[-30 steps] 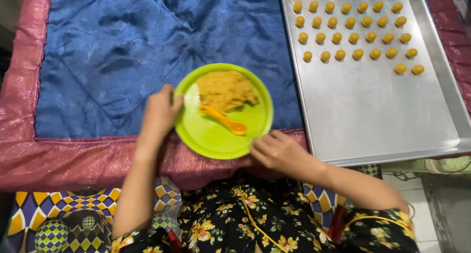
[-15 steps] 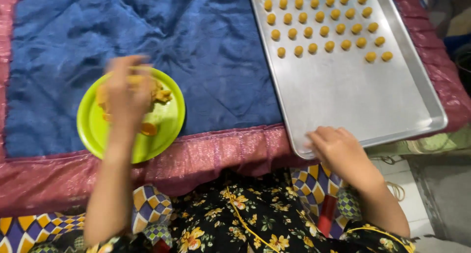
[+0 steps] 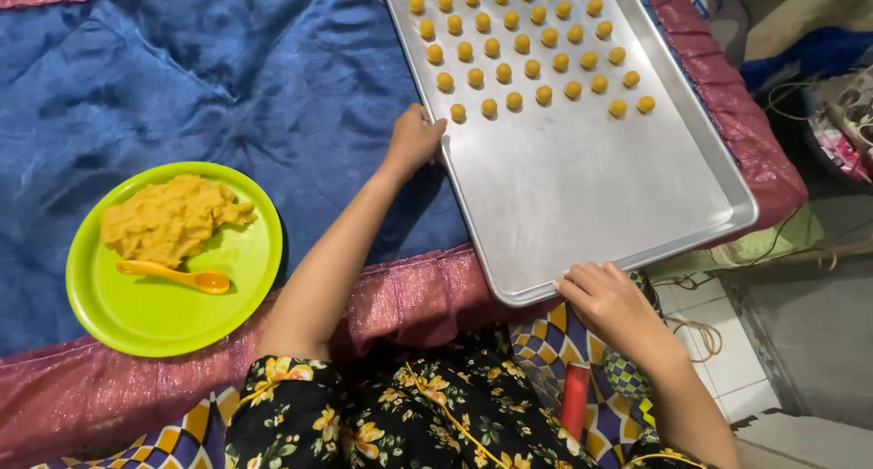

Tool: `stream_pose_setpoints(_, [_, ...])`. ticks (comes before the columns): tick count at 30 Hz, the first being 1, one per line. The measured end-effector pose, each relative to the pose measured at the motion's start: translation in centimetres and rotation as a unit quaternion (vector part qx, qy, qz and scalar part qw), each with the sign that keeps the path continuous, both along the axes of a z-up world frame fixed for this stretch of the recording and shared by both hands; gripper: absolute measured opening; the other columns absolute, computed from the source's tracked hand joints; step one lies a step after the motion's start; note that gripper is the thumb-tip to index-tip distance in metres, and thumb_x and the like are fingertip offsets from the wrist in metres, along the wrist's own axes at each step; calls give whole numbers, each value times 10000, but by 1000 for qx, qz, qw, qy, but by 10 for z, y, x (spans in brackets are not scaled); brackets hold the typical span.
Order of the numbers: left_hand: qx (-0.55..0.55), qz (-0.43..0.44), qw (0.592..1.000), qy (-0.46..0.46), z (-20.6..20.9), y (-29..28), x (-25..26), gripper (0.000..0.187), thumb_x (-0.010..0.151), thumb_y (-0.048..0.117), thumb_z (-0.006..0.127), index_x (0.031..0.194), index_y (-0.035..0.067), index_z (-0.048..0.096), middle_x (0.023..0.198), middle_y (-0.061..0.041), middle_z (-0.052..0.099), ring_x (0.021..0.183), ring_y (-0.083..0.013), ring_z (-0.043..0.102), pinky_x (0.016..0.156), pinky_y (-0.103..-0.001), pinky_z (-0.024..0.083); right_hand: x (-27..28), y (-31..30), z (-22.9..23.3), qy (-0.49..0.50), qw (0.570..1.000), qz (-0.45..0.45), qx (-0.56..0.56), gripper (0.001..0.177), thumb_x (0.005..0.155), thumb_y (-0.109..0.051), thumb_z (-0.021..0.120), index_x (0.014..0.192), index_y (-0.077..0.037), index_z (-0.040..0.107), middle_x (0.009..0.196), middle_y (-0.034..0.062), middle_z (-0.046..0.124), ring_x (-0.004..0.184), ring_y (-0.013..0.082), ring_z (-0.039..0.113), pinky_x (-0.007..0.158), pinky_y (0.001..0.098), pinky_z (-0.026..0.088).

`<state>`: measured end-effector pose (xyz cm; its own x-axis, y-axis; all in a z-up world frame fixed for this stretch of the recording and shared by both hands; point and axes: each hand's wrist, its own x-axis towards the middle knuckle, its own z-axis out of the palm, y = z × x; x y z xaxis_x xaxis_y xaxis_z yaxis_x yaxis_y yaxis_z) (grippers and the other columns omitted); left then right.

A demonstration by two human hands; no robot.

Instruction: Rolling small pieces of dough into balls and arranging them in rows on a baking tray.

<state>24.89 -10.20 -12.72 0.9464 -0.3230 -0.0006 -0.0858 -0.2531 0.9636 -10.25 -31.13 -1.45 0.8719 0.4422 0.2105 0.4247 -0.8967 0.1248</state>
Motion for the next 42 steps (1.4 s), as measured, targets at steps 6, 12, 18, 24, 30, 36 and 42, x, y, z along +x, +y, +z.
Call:
stream_pose_setpoints(6, [50,31,997,-54,43,15,-33,248,822,188,710,930,-17,623,713,-166,668,668,-332,739,572,-430,586,-2,11,5,-66,995,68,-16,232,897,-29,628,1076,-168,677,857,8,599,729,197,565,658,342,409])
stream_pose_setpoints(12, [91,12,995,-47,58,57,-69,299,825,190,741,964,-53,637,802,-249,690,828,-434,731,690,-491,592,-22,27,2,-42,993,112,-3,174,925,-51,597,956,-186,702,762,-32,591,705,170,544,652,316,403])
stream_pose_setpoints(18, [-11,-40,994,98,76,80,-127,334,922,40,589,1208,-80,467,750,-138,636,454,-190,611,369,-279,543,-51,16,24,-5,993,115,-25,198,813,-88,649,1004,-111,600,932,-12,602,844,148,551,748,314,431])
stream_pose_setpoints(24, [-113,-149,954,235,67,36,-168,427,973,73,606,1262,-54,318,884,-207,675,663,-266,755,502,-291,627,-78,-24,24,163,971,-165,60,665,662,-18,742,1255,-317,696,1205,-58,718,1069,174,652,970,354,511])
stream_pose_setpoints(30, [-131,-293,910,262,80,-21,-182,650,978,-2,505,1455,-54,66,1097,-311,669,973,-322,746,821,-343,671,-52,2,36,172,953,-227,107,723,700,35,605,1409,-90,536,1294,31,644,1106,239,629,996,391,501])
stream_pose_setpoints(36, [242,-320,915,-43,134,-1,-96,382,946,302,560,1235,72,657,1058,-130,749,890,-243,736,763,-352,628,-12,4,1,-31,951,-296,81,326,905,-187,702,1204,-66,656,1020,76,613,849,261,659,770,382,556])
stream_pose_setpoints(42, [296,156,834,-438,43,44,116,372,848,132,730,1170,-32,642,1195,-215,545,1006,-405,557,756,-496,523,10,-8,-30,-100,953,-273,86,183,853,-39,735,1030,-75,712,869,38,560,796,188,547,784,327,494])
